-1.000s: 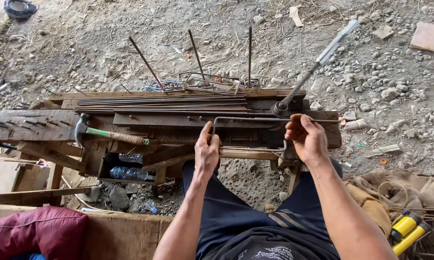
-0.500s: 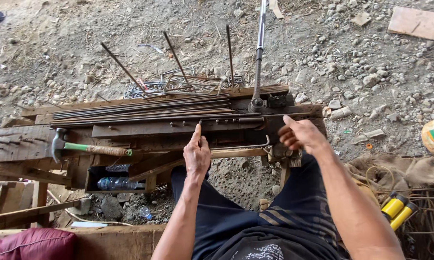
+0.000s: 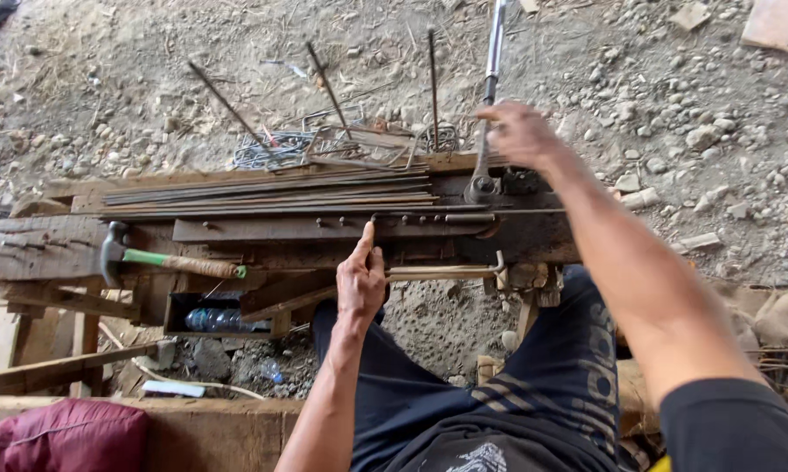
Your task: The person uses a manual rebar bending machine to bend metal rods into rectangular shapes. They insert each rod, rotate the crank to bend it, and remove the finished piece, repeating the process multiple times.
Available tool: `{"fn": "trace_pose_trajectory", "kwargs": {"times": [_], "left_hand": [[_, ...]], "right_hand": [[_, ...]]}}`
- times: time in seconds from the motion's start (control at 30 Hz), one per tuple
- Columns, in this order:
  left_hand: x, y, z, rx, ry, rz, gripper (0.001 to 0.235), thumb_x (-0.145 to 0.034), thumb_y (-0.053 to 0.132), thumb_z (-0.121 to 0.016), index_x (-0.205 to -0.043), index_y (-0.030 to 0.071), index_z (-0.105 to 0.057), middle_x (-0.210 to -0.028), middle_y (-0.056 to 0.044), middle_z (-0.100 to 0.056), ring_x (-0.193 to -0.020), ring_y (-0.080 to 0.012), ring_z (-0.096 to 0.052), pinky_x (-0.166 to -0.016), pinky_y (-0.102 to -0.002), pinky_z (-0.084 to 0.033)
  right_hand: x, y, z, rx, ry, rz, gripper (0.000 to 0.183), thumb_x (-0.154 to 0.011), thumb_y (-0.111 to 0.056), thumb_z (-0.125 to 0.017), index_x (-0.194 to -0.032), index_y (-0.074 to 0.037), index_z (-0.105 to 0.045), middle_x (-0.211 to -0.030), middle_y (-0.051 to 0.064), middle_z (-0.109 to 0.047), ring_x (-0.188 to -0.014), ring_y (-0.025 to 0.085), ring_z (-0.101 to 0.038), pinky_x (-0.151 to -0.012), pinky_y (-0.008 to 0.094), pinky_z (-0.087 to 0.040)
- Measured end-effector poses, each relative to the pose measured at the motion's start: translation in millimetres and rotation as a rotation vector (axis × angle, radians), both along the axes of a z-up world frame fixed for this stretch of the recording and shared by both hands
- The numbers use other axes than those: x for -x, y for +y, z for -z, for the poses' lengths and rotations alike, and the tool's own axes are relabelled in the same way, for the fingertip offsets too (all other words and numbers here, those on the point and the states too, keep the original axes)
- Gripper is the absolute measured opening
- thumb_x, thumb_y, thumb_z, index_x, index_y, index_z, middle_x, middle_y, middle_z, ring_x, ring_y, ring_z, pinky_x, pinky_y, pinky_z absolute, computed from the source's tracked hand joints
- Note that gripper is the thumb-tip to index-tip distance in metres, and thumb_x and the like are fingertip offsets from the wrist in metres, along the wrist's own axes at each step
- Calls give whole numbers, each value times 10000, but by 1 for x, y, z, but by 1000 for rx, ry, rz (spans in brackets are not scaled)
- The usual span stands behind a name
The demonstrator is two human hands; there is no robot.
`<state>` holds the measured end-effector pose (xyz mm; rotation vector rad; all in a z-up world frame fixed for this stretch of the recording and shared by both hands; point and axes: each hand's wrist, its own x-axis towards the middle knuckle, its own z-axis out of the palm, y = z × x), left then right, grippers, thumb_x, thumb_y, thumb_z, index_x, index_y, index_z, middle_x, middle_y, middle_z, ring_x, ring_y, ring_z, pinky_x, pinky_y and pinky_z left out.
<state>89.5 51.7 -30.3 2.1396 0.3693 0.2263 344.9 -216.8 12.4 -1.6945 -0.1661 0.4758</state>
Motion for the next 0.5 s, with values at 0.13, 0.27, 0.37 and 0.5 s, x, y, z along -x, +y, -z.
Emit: {"fn": "trace_pose_trajectory", "kwargs": {"times": [0.13,0.27,0.37,0.5], "left_hand": [[-1,0,3,-10,6,7,478,-943,171,-530,-1418,208,-566,-1193,-230,-668,-1132,-449,-607,-933,-576,-502],[1,5,10,-12,31,16,478,-941,175,-536,-1415,223,-571,-1167,-232,-678,-1132,-447,-605,-919,-579,-507],[3,8,6,-28,40,30,479,-939,171,-545,-1415,217,-576,-1152,-236,-684,-1129,-443,-609,-919,-574,-510],[2,6,-4,-10,48,26,473,-949,163,-542,-1420,192,-572,-1165,-247,-673,-1151,-454,-584,-935,-590,-503]], "right_hand": [[0,14,-6,1047,-547,-365,752,-855,115,-618,-1453,-332,-529,-1552,147,-387,-1390,416,-379,-1088,534,-427],[-7,3,8,1316,-615,-459,627,-929,-84,-624,-1504,-279,-469,-1663,84,-257,-1526,347,-142,-1227,544,-94],[-18,-7,9,1362,-718,-500,380,-968,-130,-609,-1316,-274,-556,-1557,68,-415,-1506,375,-227,-1216,589,-163],[-42,-68,36,1219,-770,-413,122,-999,-101,-606,-1057,-165,-692,-1281,134,-651,-1335,320,-532,-1167,485,-366]]}}
